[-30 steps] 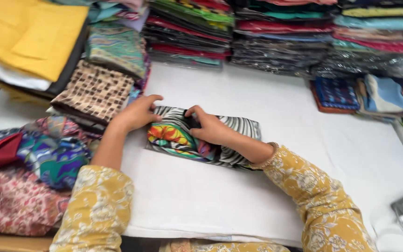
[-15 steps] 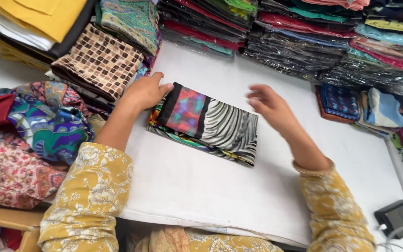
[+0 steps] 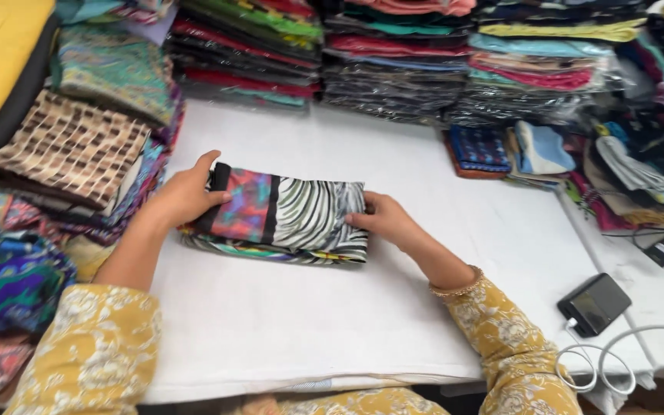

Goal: Folding various colorful scarves and pieces of fabric on a counter in a clothing shop.

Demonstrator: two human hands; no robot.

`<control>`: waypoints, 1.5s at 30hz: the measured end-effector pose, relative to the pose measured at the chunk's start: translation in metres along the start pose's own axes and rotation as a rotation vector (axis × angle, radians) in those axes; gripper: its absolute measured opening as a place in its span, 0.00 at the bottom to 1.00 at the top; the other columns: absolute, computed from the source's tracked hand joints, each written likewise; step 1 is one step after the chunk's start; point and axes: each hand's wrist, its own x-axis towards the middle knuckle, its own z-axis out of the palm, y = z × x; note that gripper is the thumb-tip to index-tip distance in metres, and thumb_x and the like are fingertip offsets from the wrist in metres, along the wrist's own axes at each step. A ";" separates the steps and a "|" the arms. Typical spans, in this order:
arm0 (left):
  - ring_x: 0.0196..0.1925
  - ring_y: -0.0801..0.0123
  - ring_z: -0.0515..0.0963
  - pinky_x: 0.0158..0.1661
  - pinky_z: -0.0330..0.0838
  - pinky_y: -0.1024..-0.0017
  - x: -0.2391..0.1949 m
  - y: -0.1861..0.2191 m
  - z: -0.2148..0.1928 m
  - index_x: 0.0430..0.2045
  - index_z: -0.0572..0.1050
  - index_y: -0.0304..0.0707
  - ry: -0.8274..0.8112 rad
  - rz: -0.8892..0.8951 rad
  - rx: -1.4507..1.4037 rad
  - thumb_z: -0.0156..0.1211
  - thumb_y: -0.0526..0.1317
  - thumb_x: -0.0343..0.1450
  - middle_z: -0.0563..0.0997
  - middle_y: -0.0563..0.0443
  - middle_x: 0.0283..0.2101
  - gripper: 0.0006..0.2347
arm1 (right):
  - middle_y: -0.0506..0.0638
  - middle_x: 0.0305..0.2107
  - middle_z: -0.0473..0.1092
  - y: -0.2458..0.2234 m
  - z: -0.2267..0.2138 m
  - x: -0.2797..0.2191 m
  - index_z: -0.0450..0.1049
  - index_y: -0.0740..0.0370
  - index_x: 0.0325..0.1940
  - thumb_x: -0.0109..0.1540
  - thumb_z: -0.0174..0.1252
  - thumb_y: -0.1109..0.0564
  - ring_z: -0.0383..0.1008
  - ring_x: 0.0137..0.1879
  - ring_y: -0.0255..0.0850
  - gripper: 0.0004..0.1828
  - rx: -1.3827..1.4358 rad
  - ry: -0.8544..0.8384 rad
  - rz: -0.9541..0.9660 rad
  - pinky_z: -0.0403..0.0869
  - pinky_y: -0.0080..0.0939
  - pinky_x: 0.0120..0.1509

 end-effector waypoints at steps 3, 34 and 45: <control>0.47 0.40 0.82 0.49 0.75 0.53 -0.004 0.029 0.010 0.73 0.53 0.49 0.013 0.019 -0.123 0.68 0.45 0.66 0.81 0.28 0.44 0.39 | 0.49 0.37 0.77 0.007 -0.048 0.002 0.75 0.68 0.54 0.61 0.64 0.54 0.76 0.40 0.32 0.20 0.123 0.052 -0.125 0.76 0.33 0.43; 0.68 0.43 0.65 0.64 0.63 0.55 0.007 0.046 0.069 0.69 0.61 0.42 0.274 0.239 -0.319 0.52 0.44 0.76 0.63 0.32 0.69 0.24 | 0.55 0.60 0.73 -0.085 0.039 0.020 0.71 0.58 0.66 0.69 0.53 0.53 0.70 0.67 0.50 0.21 -0.553 0.056 -0.723 0.69 0.51 0.69; 0.79 0.55 0.37 0.70 0.28 0.42 -0.015 0.062 0.080 0.74 0.45 0.54 -0.114 0.163 0.291 0.40 0.61 0.74 0.43 0.47 0.78 0.32 | 0.56 0.69 0.62 -0.029 0.021 0.074 0.66 0.58 0.71 0.69 0.56 0.53 0.63 0.73 0.51 0.25 -0.434 0.067 -0.642 0.64 0.52 0.72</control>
